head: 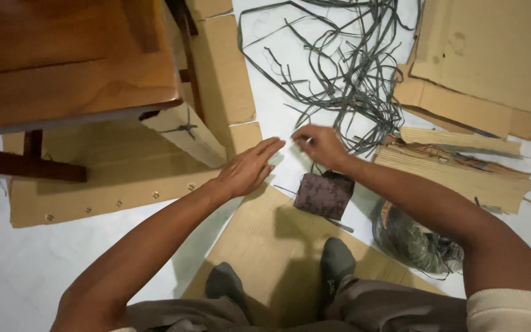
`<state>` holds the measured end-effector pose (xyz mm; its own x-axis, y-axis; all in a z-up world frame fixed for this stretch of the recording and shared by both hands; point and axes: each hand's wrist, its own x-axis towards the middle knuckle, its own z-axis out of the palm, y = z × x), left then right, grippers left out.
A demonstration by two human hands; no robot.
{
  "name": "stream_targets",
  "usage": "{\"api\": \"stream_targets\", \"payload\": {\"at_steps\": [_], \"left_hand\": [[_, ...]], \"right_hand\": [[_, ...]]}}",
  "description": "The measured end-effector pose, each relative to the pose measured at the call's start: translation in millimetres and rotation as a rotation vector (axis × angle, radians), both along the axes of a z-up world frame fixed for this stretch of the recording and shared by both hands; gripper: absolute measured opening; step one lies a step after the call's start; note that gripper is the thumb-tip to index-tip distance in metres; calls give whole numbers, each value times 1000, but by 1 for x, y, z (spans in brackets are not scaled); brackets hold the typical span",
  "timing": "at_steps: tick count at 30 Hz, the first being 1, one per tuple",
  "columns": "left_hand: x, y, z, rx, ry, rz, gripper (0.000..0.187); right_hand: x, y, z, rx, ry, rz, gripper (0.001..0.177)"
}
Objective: Sanding a wooden chair and wrapping its legs with cardboard and plastic ties.
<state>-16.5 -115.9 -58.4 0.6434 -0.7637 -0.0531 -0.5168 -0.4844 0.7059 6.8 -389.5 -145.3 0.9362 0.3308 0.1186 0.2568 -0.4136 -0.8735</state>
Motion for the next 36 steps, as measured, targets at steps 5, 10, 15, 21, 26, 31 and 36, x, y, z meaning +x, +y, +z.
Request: {"api": "stream_targets", "payload": {"at_steps": [5,10,15,21,26,31,36], "left_hand": [[0,4,2,13,92,116,58],[-9,21,-31,91,225,288,33],[-20,39,-23,187,227,358,29],[-23,57,-20,217,140,379,30],[-26,56,-13,141,115,390,26],[-32,67,13,82,80,412,24],[-37,95,15,97,131,473,28]], "right_hand": [[-28,50,57,106,-65,189,17],[-10,39,59,48,-178,193,19],[18,1,52,-391,-400,33,18],[8,19,63,-424,-410,163,41],[-12,82,106,-287,-178,415,54],[-12,106,106,-232,47,440,33],[9,102,101,-283,55,353,10]]}}
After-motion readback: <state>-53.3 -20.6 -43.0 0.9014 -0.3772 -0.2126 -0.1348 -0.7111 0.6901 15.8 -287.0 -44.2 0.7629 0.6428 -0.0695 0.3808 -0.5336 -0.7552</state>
